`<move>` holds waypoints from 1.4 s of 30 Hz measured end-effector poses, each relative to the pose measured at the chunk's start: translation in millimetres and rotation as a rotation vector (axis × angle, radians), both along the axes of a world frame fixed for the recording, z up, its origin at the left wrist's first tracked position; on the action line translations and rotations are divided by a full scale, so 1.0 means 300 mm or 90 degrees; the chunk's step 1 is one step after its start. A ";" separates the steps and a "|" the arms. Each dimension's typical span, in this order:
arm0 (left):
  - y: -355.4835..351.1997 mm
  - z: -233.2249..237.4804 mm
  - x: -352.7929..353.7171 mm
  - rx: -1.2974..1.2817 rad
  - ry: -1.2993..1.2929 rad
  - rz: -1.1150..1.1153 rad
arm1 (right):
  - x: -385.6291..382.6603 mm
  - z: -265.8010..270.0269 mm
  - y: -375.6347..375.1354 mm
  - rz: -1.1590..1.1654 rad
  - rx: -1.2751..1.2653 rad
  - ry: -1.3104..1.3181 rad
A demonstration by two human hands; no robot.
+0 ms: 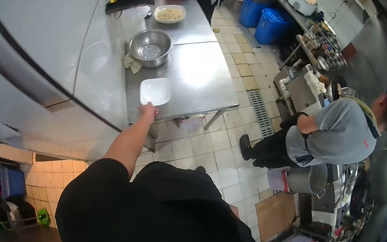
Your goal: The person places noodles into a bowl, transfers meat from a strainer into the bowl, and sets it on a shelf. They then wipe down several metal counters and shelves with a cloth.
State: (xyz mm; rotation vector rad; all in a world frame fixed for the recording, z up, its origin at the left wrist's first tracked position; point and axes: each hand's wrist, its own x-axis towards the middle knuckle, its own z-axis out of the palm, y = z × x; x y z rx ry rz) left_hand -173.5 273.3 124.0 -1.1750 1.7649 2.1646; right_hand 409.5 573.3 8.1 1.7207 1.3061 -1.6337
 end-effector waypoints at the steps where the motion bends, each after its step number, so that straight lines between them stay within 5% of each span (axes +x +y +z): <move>1: -0.008 -0.016 -0.011 0.025 0.002 0.001 | -0.066 0.044 0.077 0.064 0.013 0.003; 4: 0.026 0.188 0.058 0.056 -0.047 0.037 | -0.241 0.273 0.275 0.110 0.065 0.001; 7: 0.038 0.116 0.095 -0.506 0.064 0.094 | -0.340 0.237 0.527 0.136 0.131 0.050; 11: 0.069 0.340 0.078 -0.559 0.281 -0.166 | -0.448 0.227 0.703 0.116 0.195 0.114; 14: 0.056 0.375 -0.154 -0.609 0.308 -0.220 | -0.532 0.249 0.685 0.131 0.204 0.121; 19: 0.068 0.456 -0.356 -0.752 0.133 -0.365 | -0.551 0.182 0.491 0.137 0.146 0.113; 24: 0.032 0.363 -0.527 -0.835 0.085 -0.499 | -0.462 0.138 0.264 0.247 0.038 0.017; 31: 0.087 0.387 -0.376 -0.793 0.181 -0.359 | -0.269 0.148 0.162 0.253 0.062 -0.078; 35: 0.088 0.425 -0.294 -0.791 0.193 -0.400 | -0.284 0.186 0.194 0.225 0.082 -0.093; 38: 0.026 0.356 -0.339 -0.845 0.224 -0.439 | -0.377 0.230 0.270 0.345 0.094 -0.065; 41: 0.010 0.436 -0.232 -0.855 0.333 -0.271 | -0.473 0.192 0.407 0.491 0.156 0.075; 42: -0.001 0.450 -0.182 -0.822 0.379 -0.229 | -0.514 0.202 0.419 0.609 0.290 0.136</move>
